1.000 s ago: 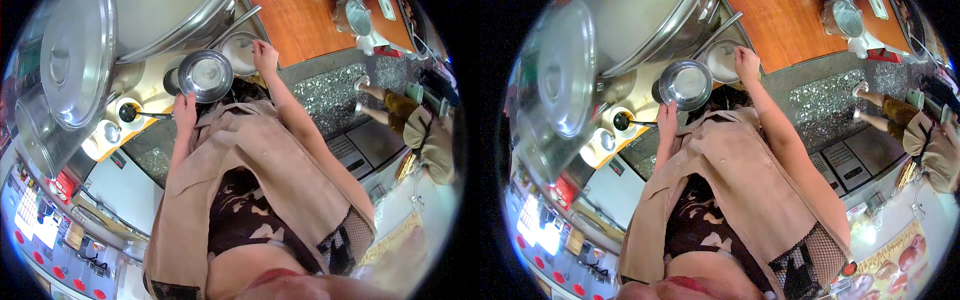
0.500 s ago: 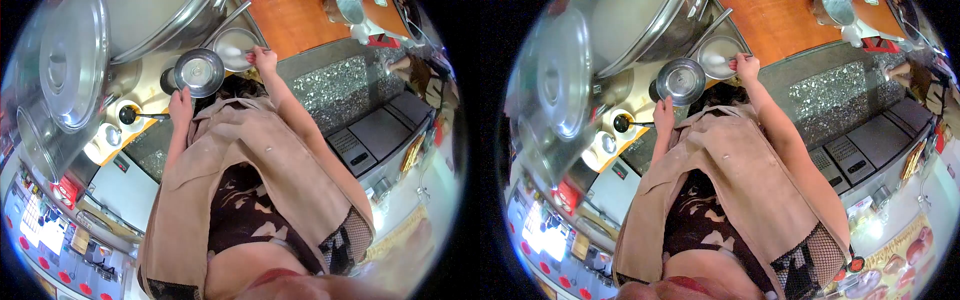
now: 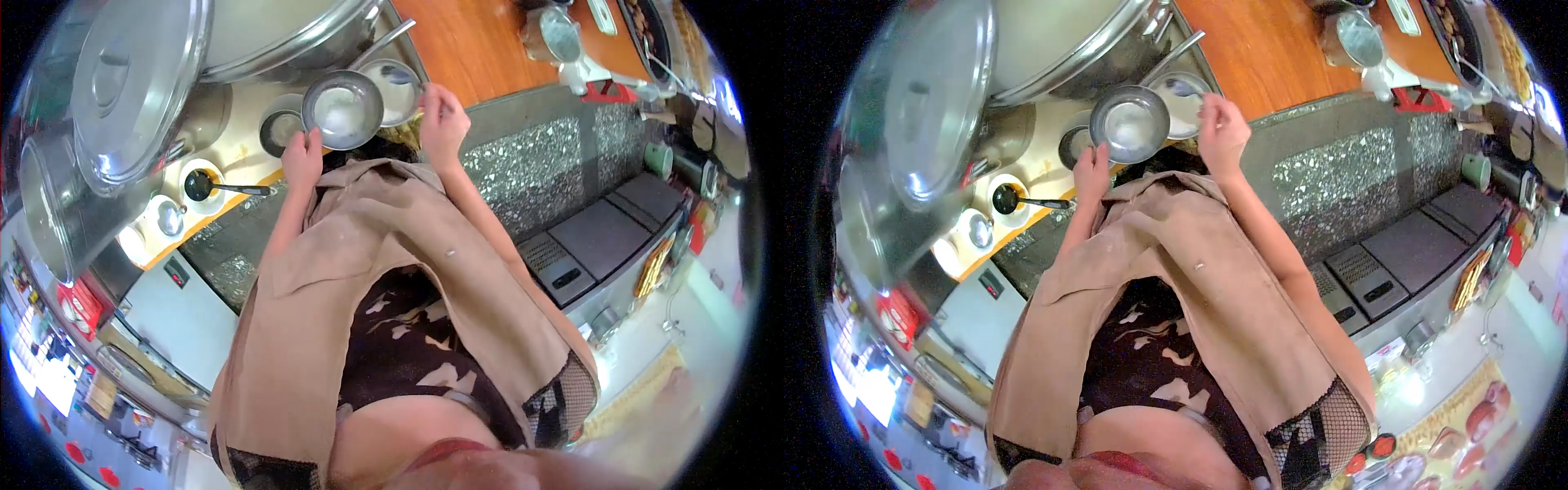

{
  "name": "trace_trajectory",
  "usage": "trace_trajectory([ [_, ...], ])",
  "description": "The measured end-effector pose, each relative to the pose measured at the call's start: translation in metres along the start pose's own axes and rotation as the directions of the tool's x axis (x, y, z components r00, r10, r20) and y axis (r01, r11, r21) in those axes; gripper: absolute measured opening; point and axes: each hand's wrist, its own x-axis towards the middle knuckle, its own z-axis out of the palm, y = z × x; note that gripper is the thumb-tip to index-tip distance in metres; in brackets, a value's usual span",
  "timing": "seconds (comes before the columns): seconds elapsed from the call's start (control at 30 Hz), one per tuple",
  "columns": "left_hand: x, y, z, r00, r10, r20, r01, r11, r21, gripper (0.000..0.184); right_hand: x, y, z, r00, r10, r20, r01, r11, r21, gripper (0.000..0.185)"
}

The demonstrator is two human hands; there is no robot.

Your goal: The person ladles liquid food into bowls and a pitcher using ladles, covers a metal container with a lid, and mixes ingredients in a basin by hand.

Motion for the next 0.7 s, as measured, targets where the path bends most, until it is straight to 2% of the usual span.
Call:
trace_trajectory([
  [0.03, -0.004, -0.002, -0.005, 1.0, -0.013, -0.013, 0.013, 1.0, -0.003, 0.041, 0.001, 0.015, 0.003, 0.935, 0.354, -0.026, -0.346, 0.924, 0.164, 0.031],
  [0.07, -0.009, -0.003, -0.013, 0.998, -0.068, -0.014, 0.067, 0.997, -0.046, 0.039, 0.003, 0.029, 0.006, 0.937, 0.349, -0.012, -0.342, 0.926, 0.162, 0.031],
  [0.1, -0.012, -0.004, -0.021, 0.993, -0.118, -0.016, 0.117, 0.989, -0.089, 0.038, 0.006, 0.045, 0.011, 0.975, 0.216, 0.052, -0.206, 0.966, -0.155, 0.044],
  [0.13, -0.015, -0.005, -0.031, 0.991, -0.126, -0.032, 0.123, 0.988, -0.095, 0.038, 0.015, 0.05, 0.016, 0.983, 0.096, 0.155, -0.018, 0.897, -0.442, 0.058],
  [0.17, -0.02, -0.007, -0.042, 0.985, -0.172, -0.029, 0.169, 0.982, -0.085, 0.037, 0.025, 0.054, 0.02, 0.99, -0.039, 0.134, 0.101, 0.865, -0.491, 0.075],
  [0.2, -0.03, -0.011, -0.052, 0.974, -0.227, -0.026, 0.225, 0.972, -0.073, 0.037, 0.045, 0.048, 0.025, 0.985, -0.051, 0.163, 0.125, 0.867, -0.482, 0.075],
  [0.27, -0.052, -0.023, -0.072, 0.958, -0.269, -0.1, 0.257, 0.959, -0.119, 0.035, 0.085, 0.042, 0.041, 0.841, -0.3, 0.45, 0.533, 0.597, -0.599, 0.06],
  [0.33, -0.071, -0.034, -0.092, 0.935, -0.299, -0.19, 0.269, 0.949, -0.167, 0.034, 0.113, 0.071, 0.069, 0.671, -0.202, 0.713, 0.739, 0.262, -0.621, 0.045],
  [0.37, -0.082, -0.038, -0.103, 0.908, -0.331, -0.258, 0.281, 0.936, -0.21, 0.032, 0.123, 0.078, 0.079, 0.553, -0.083, 0.829, 0.829, 0.152, -0.538, 0.033],
  [0.4, -0.093, -0.04, -0.112, 0.874, -0.362, -0.324, 0.29, 0.924, -0.251, 0.031, 0.129, 0.09, 0.089, 0.439, -0.049, 0.897, 0.897, 0.083, -0.434, 0.032],
  [0.43, -0.103, -0.036, -0.121, 0.824, -0.44, -0.356, 0.348, 0.89, -0.293, 0.029, 0.13, 0.087, 0.092, 0.393, -0.017, 0.919, 0.918, 0.068, -0.391, 0.029],
  [0.47, -0.113, -0.039, -0.127, 0.811, -0.452, -0.372, 0.361, 0.886, -0.29, 0.029, 0.129, 0.081, 0.096, 0.349, 0.019, 0.937, 0.935, 0.054, -0.349, 0.027],
  [0.5, -0.122, -0.044, -0.132, 0.754, -0.507, -0.419, 0.361, 0.851, -0.38, 0.029, 0.128, 0.061, 0.094, 0.333, 0.01, 0.943, 0.941, 0.057, -0.333, 0.027],
  [0.53, -0.129, -0.048, -0.135, 0.695, -0.557, -0.455, 0.344, 0.813, -0.47, 0.028, 0.13, 0.034, 0.086, 0.282, 0.166, 0.945, 0.932, 0.185, -0.311, 0.024],
  [0.57, -0.134, -0.055, -0.138, 0.68, -0.542, -0.494, 0.305, 0.822, -0.481, 0.027, 0.127, 0.015, 0.076, 0.214, 0.311, 0.926, 0.9, 0.306, -0.311, 0.021],
  [0.63, -0.139, -0.058, -0.144, 0.653, -0.55, -0.521, 0.256, 0.807, -0.531, 0.028, 0.127, 0.028, 0.049, 0.213, 0.22, 0.952, 0.919, 0.286, -0.272, 0.016],
  [0.67, -0.136, -0.057, -0.146, 0.627, -0.561, -0.541, 0.211, 0.79, -0.576, 0.028, 0.126, 0.012, 0.024, 0.255, 0.268, 0.929, 0.882, 0.328, -0.337, 0.016],
  [0.7, -0.131, -0.056, -0.147, 0.599, -0.572, -0.56, 0.13, 0.76, -0.637, 0.028, 0.126, 0.016, -0.005, 0.272, 0.22, 0.937, 0.872, 0.356, -0.336, 0.019],
])
